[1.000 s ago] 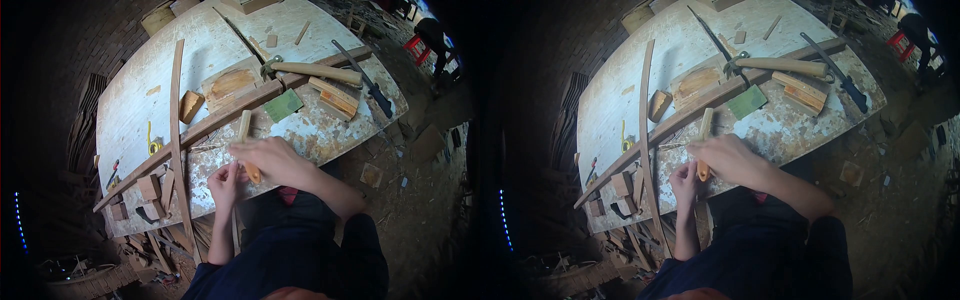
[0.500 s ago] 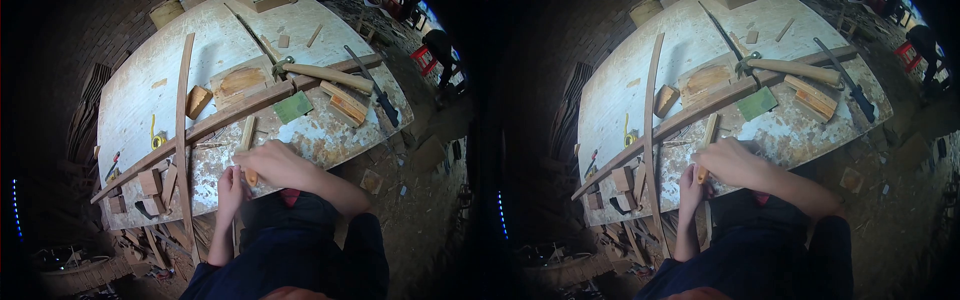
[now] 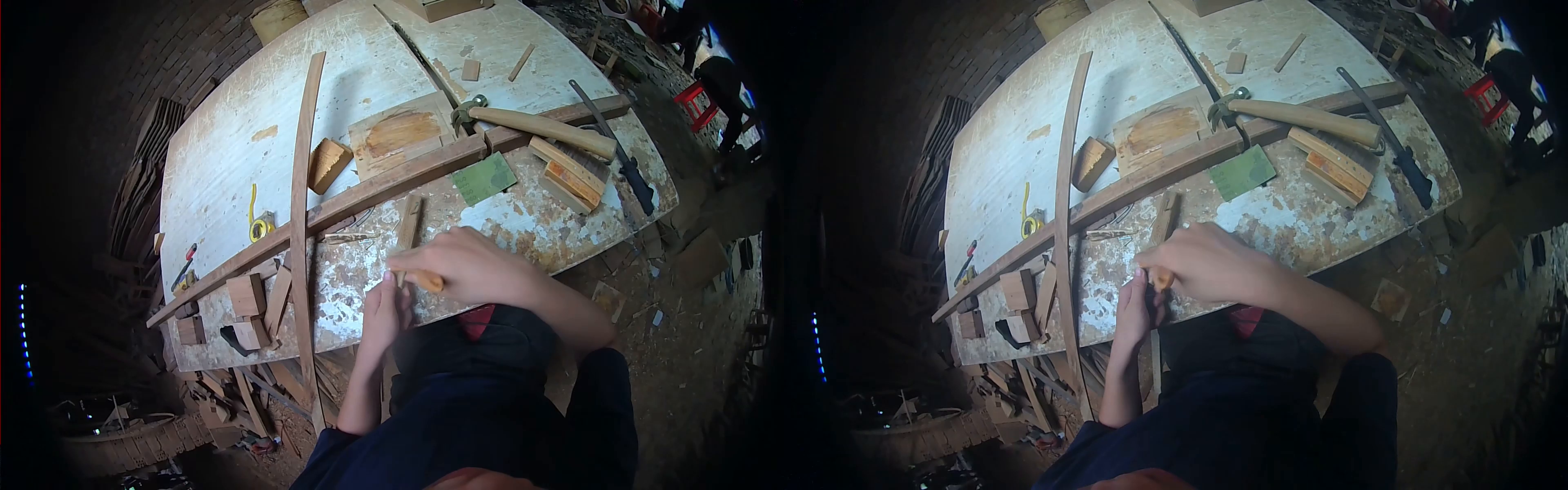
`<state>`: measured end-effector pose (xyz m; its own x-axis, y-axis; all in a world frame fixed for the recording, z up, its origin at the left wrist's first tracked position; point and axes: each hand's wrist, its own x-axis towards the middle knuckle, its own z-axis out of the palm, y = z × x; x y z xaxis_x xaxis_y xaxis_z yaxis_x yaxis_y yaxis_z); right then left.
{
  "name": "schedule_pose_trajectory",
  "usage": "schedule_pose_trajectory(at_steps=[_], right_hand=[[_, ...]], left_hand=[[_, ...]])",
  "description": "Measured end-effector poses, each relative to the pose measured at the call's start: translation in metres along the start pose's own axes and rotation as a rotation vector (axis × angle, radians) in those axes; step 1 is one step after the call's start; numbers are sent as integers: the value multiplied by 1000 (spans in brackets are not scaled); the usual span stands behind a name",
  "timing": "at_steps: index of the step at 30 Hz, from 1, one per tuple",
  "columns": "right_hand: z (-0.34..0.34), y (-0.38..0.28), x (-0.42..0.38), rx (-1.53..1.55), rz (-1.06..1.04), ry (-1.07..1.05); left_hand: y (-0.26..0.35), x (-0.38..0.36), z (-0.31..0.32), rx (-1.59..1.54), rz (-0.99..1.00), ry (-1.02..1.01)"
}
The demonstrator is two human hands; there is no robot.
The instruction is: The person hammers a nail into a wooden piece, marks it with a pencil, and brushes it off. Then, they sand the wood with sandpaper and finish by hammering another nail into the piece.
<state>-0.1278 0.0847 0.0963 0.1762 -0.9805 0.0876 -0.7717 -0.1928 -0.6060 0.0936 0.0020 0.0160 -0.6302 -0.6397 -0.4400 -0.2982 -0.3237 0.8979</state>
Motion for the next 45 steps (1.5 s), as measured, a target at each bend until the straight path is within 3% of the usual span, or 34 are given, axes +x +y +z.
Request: schedule_pose_trajectory(at_steps=[3, 7, 8, 9, 14, 17, 21, 29, 30, 33, 37, 40, 41, 43, 44, 45], right_hand=[[16, 27, 8, -114, 20, 332], [9, -2, 2, -12, 12, -29], [6, 12, 4, -5, 34, 52], [6, 22, 12, -82, 42, 277], [1, 0, 4, 31, 6, -46], [10, 34, 9, -42, 9, 218], [1, 5, 5, 119, -38, -48], [4, 27, 6, 195, 46, 102], [0, 32, 13, 95, 17, 247], [2, -4, -3, 117, -46, -7], [4, 33, 3, 73, 39, 180], [18, -2, -10, 164, -98, 39], [21, -7, -12, 210, -177, 32], [19, 21, -1, 203, 38, 125], [14, 33, 0, 57, 55, 258], [16, 23, -1, 64, 7, 231]], left_hand=[[1, -6, 7, -23, 11, -4], [1, -5, 0, -29, 28, -78], [-1, -7, 1, -47, 5, -66], [-4, -8, 0, -52, -14, -60], [-2, -9, -5, -97, -48, -60], [-5, -12, -3, -92, -51, -59], [0, -15, -4, -79, -39, -72], [0, -18, -6, -136, -90, -118], [-1, -19, -5, -155, -89, -139], [10, -25, -3, -248, -135, -151], [-9, -21, -12, -780, -315, -275], [-6, -22, -19, -1220, -407, -360], [-7, -23, -19, -1252, -421, -365], [-11, -23, -16, -1319, -446, -378], [-11, -24, -14, -1322, -433, -424], [-8, -25, -12, -1323, -431, -418]])
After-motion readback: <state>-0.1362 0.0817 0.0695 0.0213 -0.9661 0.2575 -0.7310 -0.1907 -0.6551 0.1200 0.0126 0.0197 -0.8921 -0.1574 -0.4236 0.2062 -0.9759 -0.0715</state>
